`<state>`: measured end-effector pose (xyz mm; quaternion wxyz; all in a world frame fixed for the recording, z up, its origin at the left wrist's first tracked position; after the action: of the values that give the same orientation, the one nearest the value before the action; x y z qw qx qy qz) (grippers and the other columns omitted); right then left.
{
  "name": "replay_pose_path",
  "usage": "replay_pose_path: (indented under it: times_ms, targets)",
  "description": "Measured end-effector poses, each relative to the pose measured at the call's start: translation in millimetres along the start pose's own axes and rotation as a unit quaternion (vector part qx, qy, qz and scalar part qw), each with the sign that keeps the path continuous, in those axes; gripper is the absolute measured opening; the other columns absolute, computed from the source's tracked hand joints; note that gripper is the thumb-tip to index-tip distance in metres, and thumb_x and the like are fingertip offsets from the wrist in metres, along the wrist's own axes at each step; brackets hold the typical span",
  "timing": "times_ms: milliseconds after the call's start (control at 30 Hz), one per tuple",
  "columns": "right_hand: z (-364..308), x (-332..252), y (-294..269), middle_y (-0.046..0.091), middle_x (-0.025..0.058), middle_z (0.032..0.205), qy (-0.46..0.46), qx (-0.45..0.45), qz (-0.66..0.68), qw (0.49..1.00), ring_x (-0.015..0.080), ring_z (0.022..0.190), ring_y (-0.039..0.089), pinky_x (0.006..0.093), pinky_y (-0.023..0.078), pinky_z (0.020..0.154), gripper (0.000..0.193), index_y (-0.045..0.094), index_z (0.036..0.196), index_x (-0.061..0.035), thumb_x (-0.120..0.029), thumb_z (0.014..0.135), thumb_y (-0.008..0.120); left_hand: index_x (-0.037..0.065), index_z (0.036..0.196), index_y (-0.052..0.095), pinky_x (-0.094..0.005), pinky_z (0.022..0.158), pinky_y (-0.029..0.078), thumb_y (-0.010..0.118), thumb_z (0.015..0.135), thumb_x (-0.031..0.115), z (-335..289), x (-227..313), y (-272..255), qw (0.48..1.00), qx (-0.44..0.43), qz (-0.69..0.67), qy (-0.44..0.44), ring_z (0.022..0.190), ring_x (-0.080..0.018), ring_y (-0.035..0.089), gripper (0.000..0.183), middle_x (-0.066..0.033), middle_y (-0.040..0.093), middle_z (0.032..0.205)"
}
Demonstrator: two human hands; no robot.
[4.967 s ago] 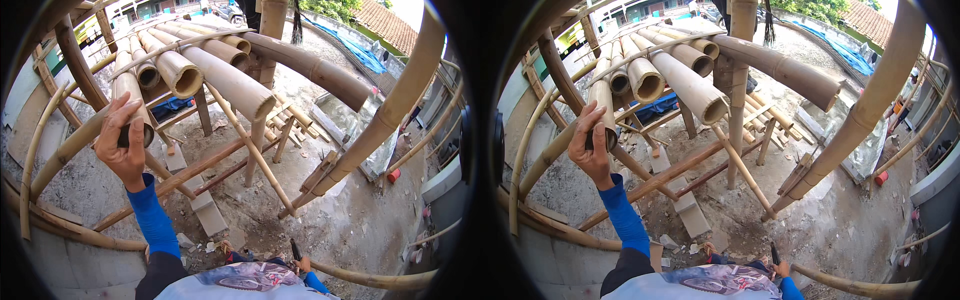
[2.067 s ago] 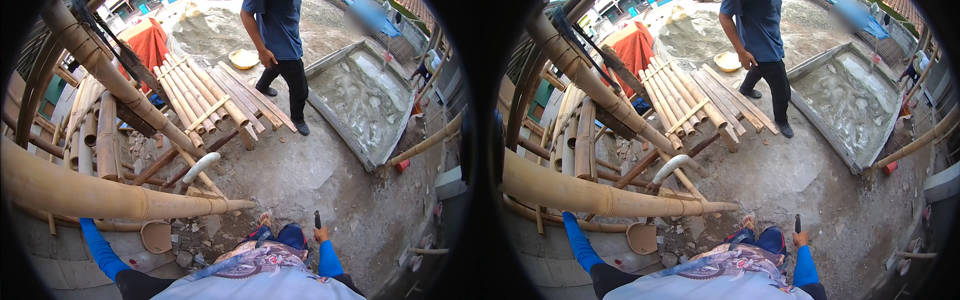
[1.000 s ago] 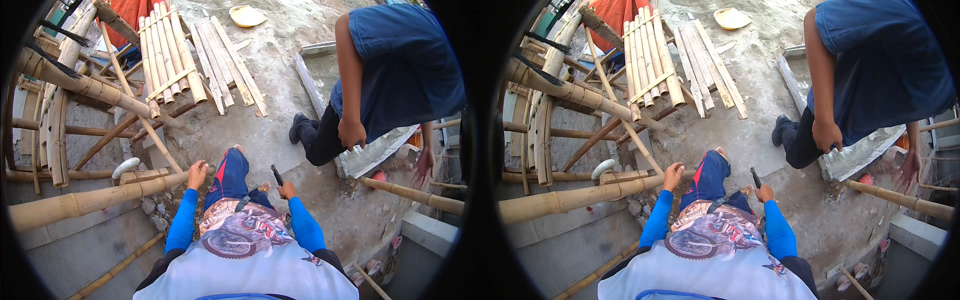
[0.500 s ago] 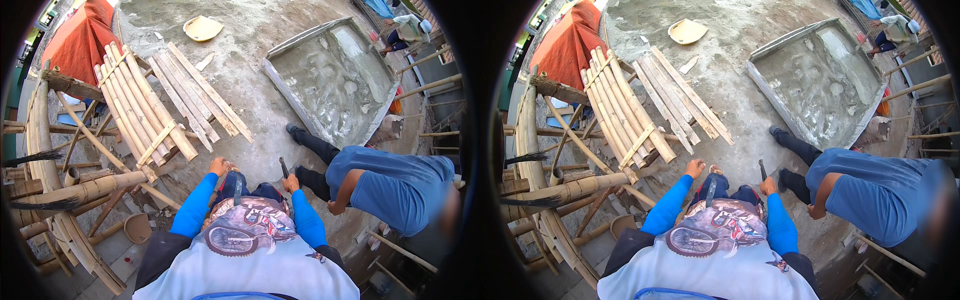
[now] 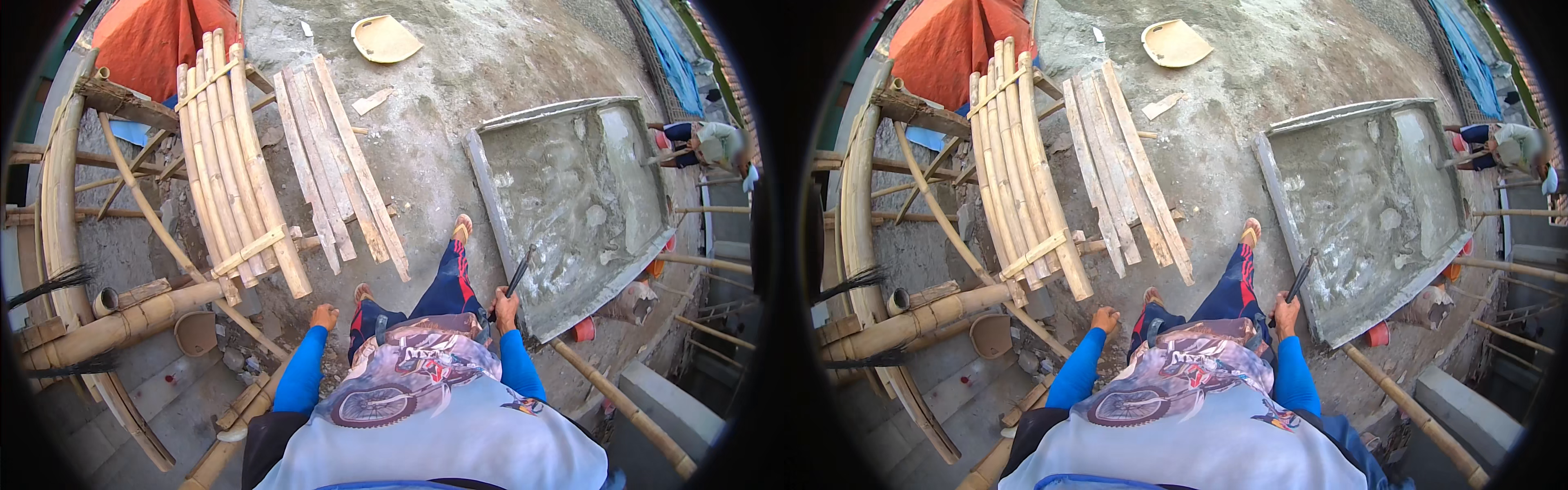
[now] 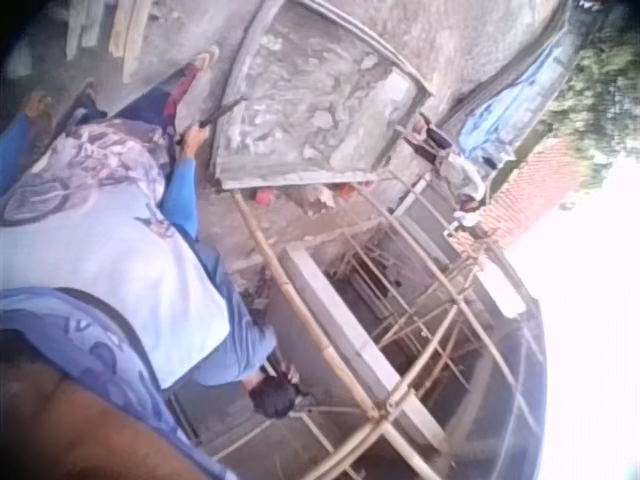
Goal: The person secures bamboo poles on a scaffolding structure using a hammer and wire. They then descend the scaffolding, gather additional wire, and prepare it for further use.
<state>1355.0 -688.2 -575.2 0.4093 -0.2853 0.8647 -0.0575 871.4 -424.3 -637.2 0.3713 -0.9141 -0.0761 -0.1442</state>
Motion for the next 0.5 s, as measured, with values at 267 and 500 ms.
replay_pose_path:
  times_ms: [267, 500]
  targets:
    - [206.8, -191.1, 28.9, 0.069, 0.0101, 0.088, -0.026, -0.342, -0.281, 0.897, 0.0161, 0.067, 0.066, 0.0298, 0.056, 0.058, 0.02, 0.061, 0.109, -0.0001, -0.01, 0.092, 0.063, 0.004, 0.125, 0.068, -0.044, 0.104, 0.045, 0.056, 0.096, 0.054, -13.8, 233.6, 24.1, 0.945, 0.117, -0.276, -0.128, 0.121, -0.0405, 0.061, 0.06, -0.0271, 0.066, 0.123]
    - [288.7, -344.8, 171.3, 0.069, 0.0057, 0.086, -0.246, -0.438, -0.451, 0.738, 0.0148, 0.07, 0.068, 0.0314, 0.054, 0.057, 0.028, 0.065, 0.114, -0.0029, -0.01, 0.088, 0.066, 0.004, 0.158, 0.029, -0.0406, 0.126, 0.013, 0.028, 0.1, 0.072, 7.7, 377.6, 54.1, 0.939, -0.229, -0.254, -0.045, 0.153, -0.0371, 0.018, 0.09, -0.0222, 0.025, 0.164]
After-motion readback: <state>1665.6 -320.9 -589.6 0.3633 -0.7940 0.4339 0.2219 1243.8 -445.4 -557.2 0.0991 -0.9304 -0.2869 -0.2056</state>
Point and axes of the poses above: each hand's wrist, its own z-axis towards the middle knuckle, its own y-axis out of the palm, x = y × z, the point moved 2 cm from there along z, towards the middle knuckle
